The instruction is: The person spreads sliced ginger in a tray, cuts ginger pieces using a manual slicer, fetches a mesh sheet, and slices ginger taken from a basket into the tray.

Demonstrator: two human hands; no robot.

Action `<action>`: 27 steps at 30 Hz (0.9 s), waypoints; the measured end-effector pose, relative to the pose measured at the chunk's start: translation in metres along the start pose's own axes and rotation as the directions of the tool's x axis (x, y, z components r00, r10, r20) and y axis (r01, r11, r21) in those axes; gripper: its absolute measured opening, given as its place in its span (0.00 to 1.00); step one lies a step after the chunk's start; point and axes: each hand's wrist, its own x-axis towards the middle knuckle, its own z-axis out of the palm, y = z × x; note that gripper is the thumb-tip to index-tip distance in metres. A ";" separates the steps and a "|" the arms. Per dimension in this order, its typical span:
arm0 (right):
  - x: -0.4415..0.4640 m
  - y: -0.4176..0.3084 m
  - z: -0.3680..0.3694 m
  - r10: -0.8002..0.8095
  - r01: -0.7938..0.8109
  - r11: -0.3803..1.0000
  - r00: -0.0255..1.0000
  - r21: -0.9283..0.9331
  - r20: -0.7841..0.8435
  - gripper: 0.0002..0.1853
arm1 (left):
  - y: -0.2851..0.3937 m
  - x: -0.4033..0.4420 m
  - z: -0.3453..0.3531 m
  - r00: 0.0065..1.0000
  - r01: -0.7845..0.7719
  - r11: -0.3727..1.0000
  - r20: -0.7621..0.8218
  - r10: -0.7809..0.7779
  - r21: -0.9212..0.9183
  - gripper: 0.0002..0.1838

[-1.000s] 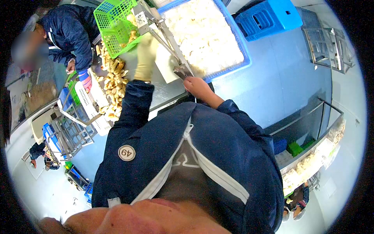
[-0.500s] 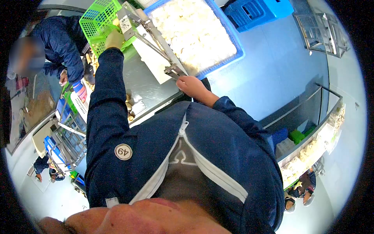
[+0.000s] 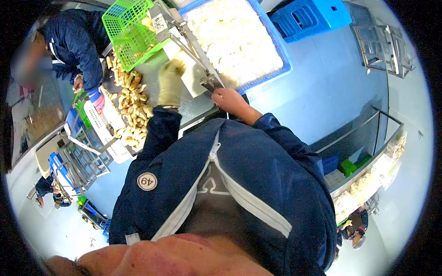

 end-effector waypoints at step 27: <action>-0.002 -0.011 -0.005 -0.154 0.150 0.988 0.983 -0.049 -0.097 0.14 | -0.063 0.054 0.010 0.980 -0.190 0.885 0.133 0.146 0.425 0.18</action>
